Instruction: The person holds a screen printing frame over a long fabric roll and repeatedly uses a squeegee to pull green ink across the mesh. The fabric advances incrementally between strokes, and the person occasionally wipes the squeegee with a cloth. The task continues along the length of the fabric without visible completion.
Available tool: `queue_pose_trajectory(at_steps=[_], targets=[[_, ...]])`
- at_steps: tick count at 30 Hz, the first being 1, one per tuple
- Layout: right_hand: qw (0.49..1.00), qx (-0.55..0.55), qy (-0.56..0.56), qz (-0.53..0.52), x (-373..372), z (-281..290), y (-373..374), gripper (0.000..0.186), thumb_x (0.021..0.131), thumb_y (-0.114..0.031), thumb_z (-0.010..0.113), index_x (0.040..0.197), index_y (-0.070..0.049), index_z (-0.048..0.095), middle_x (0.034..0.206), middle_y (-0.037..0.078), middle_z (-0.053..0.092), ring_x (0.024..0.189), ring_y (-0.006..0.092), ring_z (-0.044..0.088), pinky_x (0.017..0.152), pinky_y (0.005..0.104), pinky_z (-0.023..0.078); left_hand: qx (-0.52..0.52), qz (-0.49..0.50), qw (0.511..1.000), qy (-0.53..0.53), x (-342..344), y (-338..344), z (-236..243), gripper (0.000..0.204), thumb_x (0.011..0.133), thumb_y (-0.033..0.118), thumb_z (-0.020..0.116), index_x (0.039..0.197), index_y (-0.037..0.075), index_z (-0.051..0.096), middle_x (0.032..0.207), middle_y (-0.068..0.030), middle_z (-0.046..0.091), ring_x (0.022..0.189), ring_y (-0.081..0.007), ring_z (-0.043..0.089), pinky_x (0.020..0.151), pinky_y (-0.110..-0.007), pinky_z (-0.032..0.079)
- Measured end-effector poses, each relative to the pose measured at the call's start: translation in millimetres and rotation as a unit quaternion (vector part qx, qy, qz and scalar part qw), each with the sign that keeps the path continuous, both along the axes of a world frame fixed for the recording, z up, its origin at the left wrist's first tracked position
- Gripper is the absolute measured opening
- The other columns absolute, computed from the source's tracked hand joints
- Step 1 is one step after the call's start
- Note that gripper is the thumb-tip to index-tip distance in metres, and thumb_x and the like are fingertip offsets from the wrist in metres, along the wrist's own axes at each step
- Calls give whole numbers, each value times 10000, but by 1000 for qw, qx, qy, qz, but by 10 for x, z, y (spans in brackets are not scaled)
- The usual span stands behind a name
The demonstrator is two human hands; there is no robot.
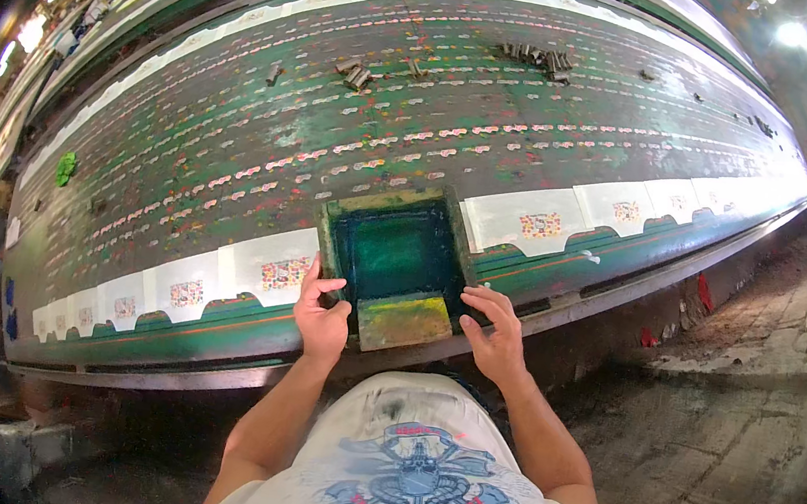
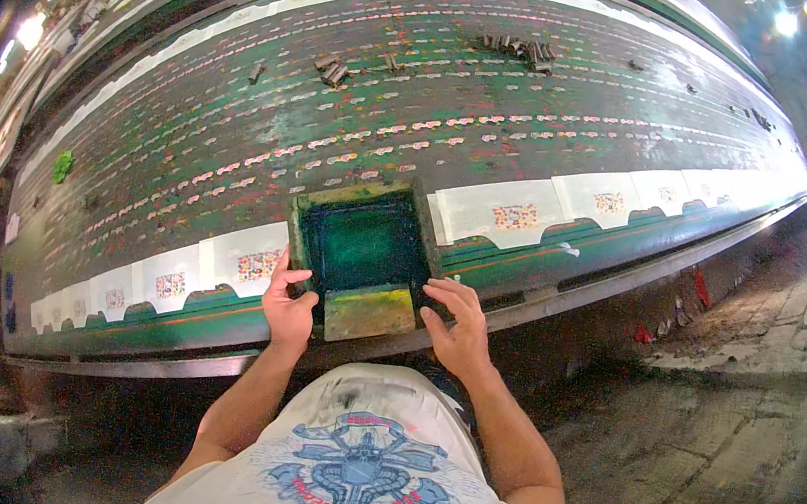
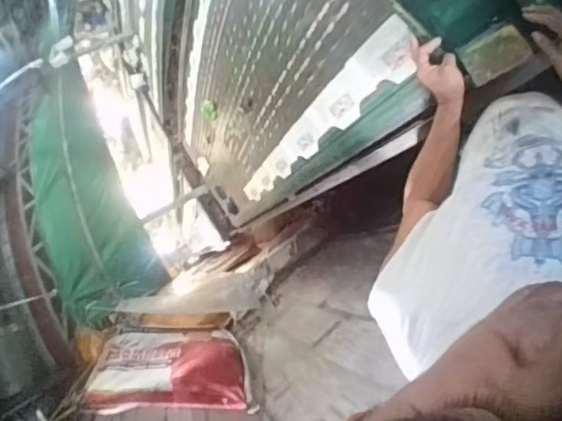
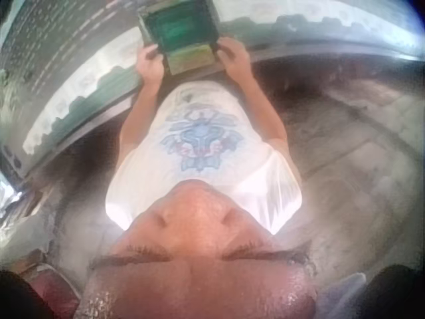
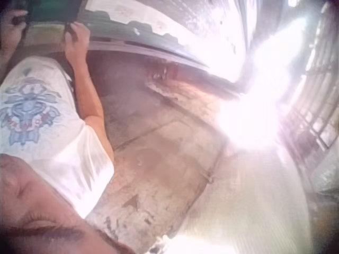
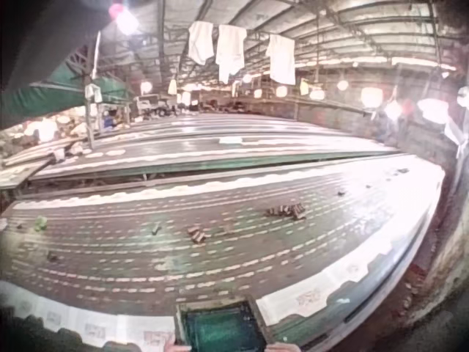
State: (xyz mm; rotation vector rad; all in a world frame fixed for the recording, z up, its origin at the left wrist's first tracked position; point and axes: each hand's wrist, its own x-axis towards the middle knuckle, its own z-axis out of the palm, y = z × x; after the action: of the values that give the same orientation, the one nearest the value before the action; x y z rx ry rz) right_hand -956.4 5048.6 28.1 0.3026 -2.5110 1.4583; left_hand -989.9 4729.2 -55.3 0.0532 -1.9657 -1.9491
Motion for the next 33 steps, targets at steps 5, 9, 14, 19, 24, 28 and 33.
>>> queue_pose_trajectory(at_steps=[5,9,14,19,24,28,33], targets=[[999,-21,-16,38,-93,44,458,368,973,-57,839,1339,-68,799,1422,165,762,1387,409,665,1191,512,525,54,3,997,-59,-43,306,55,433,732,-232,674,1062,35,762,1792,-280,462,1645,-329,484,1291,-396,380],[997,-20,8,69,-214,26,600,359,972,-42,829,1328,-63,795,1417,173,758,1374,415,670,1169,511,543,83,17,991,-104,-118,355,132,439,713,-261,673,1015,46,756,1811,-215,467,1647,-300,484,1259,-368,420],[991,24,73,113,-242,158,528,356,932,-47,841,1285,-55,793,1371,176,752,1317,427,690,1134,537,565,69,19,992,-107,-109,388,164,396,710,-253,676,955,53,736,1809,-239,455,1696,-346,416,1358,-432,326],[965,105,119,209,-266,210,269,385,907,-151,874,1275,-81,786,1376,156,724,1340,412,676,1122,544,562,59,27,991,-117,-138,389,126,354,710,-233,690,908,58,717,1796,-265,462,1689,-347,425,1359,-430,314],[919,250,159,261,-405,240,29,361,938,-193,797,1282,-87,766,1295,138,723,1286,374,680,1084,509,551,87,15,990,-108,-144,393,126,328,712,-222,691,870,65,698,1794,-266,467,1686,-348,428,1357,-429,301],[888,335,132,287,-501,229,-41,329,912,-164,757,1226,-68,764,1186,119,743,1166,342,701,1008,479,569,72,23,992,-105,-143,426,136,304,714,-201,705,850,69,684,1785,-279,474,1683,-355,433,1354,-431,302],[853,385,50,349,-786,582,-73,359,855,-69,763,1213,-63,784,1153,140,763,1101,372,724,979,487,589,47,32,993,-101,-140,451,86,277,713,-177,727,832,69,677,1768,-308,482,1679,-372,438,1348,-436,312]])
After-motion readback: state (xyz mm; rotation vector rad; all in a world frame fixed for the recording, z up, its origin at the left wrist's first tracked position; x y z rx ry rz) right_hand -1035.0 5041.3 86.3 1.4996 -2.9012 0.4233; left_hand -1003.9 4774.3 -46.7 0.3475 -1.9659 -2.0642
